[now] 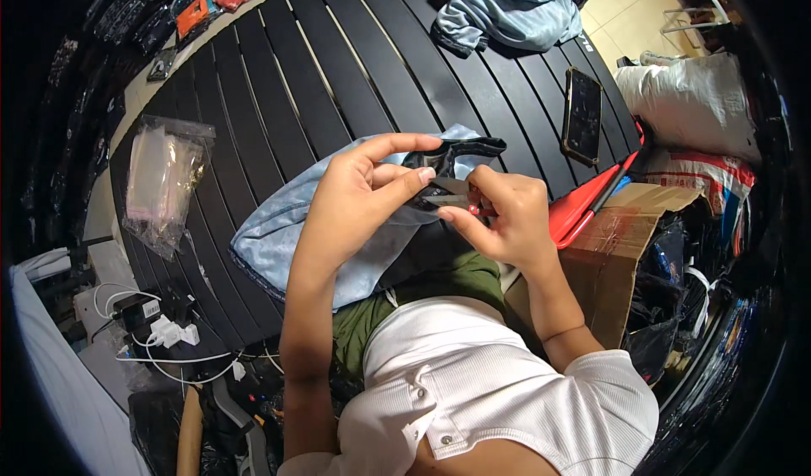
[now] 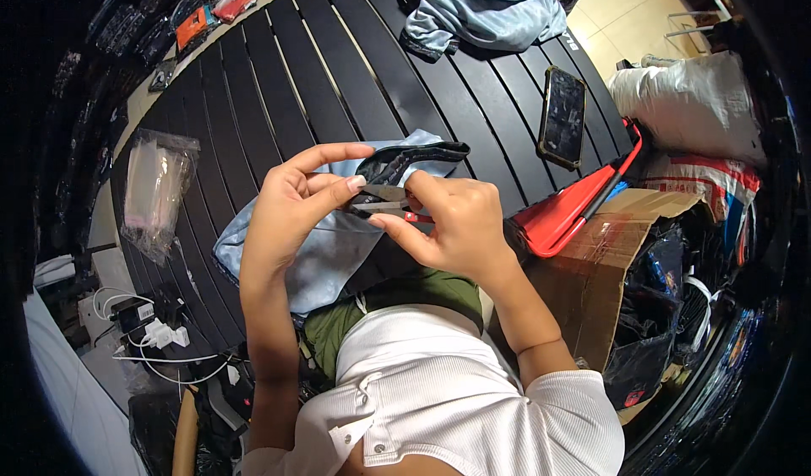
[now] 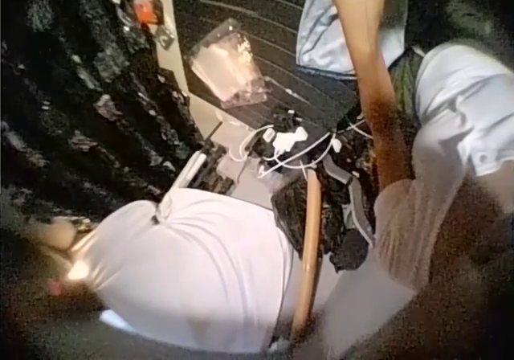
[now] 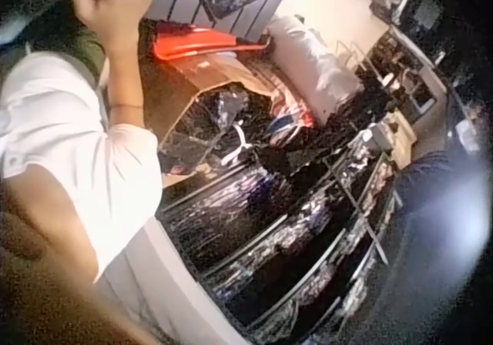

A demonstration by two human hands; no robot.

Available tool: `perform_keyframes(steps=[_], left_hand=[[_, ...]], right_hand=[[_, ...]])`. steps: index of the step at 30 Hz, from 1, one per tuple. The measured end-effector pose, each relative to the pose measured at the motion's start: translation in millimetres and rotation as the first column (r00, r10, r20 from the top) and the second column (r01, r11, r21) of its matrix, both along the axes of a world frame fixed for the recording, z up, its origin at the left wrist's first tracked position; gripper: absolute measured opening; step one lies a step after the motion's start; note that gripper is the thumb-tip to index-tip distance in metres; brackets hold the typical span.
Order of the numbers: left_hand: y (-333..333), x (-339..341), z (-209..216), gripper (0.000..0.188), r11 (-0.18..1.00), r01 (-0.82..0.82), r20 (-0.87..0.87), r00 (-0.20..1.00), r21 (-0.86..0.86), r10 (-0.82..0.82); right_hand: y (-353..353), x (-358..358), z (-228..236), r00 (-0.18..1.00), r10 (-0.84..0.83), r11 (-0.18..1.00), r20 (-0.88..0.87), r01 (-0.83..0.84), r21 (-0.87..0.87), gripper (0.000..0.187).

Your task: Trimming loose threads from fabric neck gaiters using small scissors.

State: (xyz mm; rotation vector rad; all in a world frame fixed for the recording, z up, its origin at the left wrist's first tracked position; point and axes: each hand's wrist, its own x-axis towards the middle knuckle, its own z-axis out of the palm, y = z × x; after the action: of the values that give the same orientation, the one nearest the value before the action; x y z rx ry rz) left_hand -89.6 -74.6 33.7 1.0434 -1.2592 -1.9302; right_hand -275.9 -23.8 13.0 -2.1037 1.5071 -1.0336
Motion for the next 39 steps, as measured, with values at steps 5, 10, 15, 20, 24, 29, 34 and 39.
perform_keyframes(steps=[5,10,15,20,24,29,34,39], left_hand=[[-6.4,3.0,4.6,0.031,0.994,0.081,-0.020,0.997,0.074,-0.080],[-19.2,3.7,2.5,0.036,0.968,0.248,0.111,0.961,0.047,-0.252],[-22.9,-2.1,15.1,0.038,0.956,0.281,0.192,0.937,0.084,-0.293],[-26.3,-3.9,10.0,0.037,0.948,0.310,0.214,0.924,0.069,-0.317],[-32.0,-1.6,3.5,0.036,0.929,0.364,0.211,0.905,0.063,-0.369],[-33.2,-2.3,-2.1,0.030,0.934,0.351,0.185,0.916,0.065,-0.357],[-34.0,0.0,-6.0,0.030,0.936,0.344,0.194,0.916,0.069,-0.351],[-36.4,2.2,-2.9,0.033,0.926,0.370,0.203,0.904,0.074,-0.377]], right_hand=[[-6.9,-7.9,0.6,0.995,0.080,0.992,-0.064,-0.086,-0.095,0.036],[-11.6,-17.9,8.0,0.949,0.210,0.966,-0.235,-0.239,-0.101,0.038],[-13.7,-19.3,9.8,0.933,0.222,0.963,-0.284,-0.256,-0.088,0.039],[-15.9,-18.7,12.4,0.926,0.229,0.959,-0.301,-0.267,-0.093,0.040],[-16.7,-18.2,11.7,0.922,0.233,0.958,-0.310,-0.272,-0.088,0.039],[-17.3,-17.0,12.1,0.919,0.235,0.955,-0.317,-0.278,-0.099,0.038],[-18.0,-23.6,8.8,0.942,0.213,0.967,-0.258,-0.241,-0.080,0.035],[-18.3,-40.9,13.8,0.985,0.109,0.991,-0.135,-0.118,-0.058,0.034]])
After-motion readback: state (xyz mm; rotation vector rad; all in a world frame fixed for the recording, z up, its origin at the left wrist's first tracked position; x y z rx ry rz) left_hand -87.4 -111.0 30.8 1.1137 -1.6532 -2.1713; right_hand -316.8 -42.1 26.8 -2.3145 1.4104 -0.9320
